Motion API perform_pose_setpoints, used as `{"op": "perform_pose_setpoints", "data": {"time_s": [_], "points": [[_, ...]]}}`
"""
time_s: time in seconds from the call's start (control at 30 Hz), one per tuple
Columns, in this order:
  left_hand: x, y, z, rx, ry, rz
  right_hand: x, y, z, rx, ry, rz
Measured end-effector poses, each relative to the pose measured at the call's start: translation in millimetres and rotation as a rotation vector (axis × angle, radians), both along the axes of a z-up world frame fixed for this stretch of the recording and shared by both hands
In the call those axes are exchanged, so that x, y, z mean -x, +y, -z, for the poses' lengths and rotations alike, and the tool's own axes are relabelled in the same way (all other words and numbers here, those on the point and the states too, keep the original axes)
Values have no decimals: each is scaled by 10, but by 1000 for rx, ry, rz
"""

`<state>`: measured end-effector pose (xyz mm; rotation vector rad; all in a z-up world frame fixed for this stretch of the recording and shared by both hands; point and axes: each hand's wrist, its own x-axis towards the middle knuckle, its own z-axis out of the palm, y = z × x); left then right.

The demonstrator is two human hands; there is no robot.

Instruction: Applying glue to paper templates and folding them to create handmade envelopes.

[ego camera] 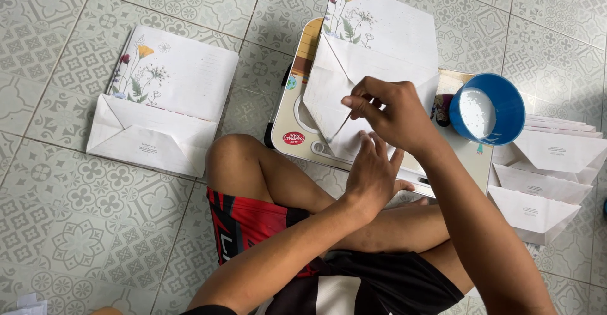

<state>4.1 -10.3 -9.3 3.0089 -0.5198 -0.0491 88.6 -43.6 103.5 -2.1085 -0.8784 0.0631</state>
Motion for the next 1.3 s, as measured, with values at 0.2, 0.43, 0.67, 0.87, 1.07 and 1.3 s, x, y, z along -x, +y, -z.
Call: {"op": "perform_pose_setpoints", "data": {"time_s": [0.2, 0.43, 0.67, 0.87, 1.07, 1.3], "points": [[269, 299, -430, 223, -103, -4, 71, -372, 51, -404, -3, 299], [580, 476, 159, 578, -546, 208, 150, -951, 316, -650, -54, 661], [641, 964, 193, 553, -414, 175, 366, -1507, 277, -630, -30, 930], [545, 927, 110, 527, -440, 170, 544, -1693, 317, -647, -101, 988], [405, 827, 148, 506, -481, 174, 622, -1708, 419, -629, -111, 989], [80, 767, 237, 478, -688, 195, 10, -1090, 457, -866, 226, 864]]}}
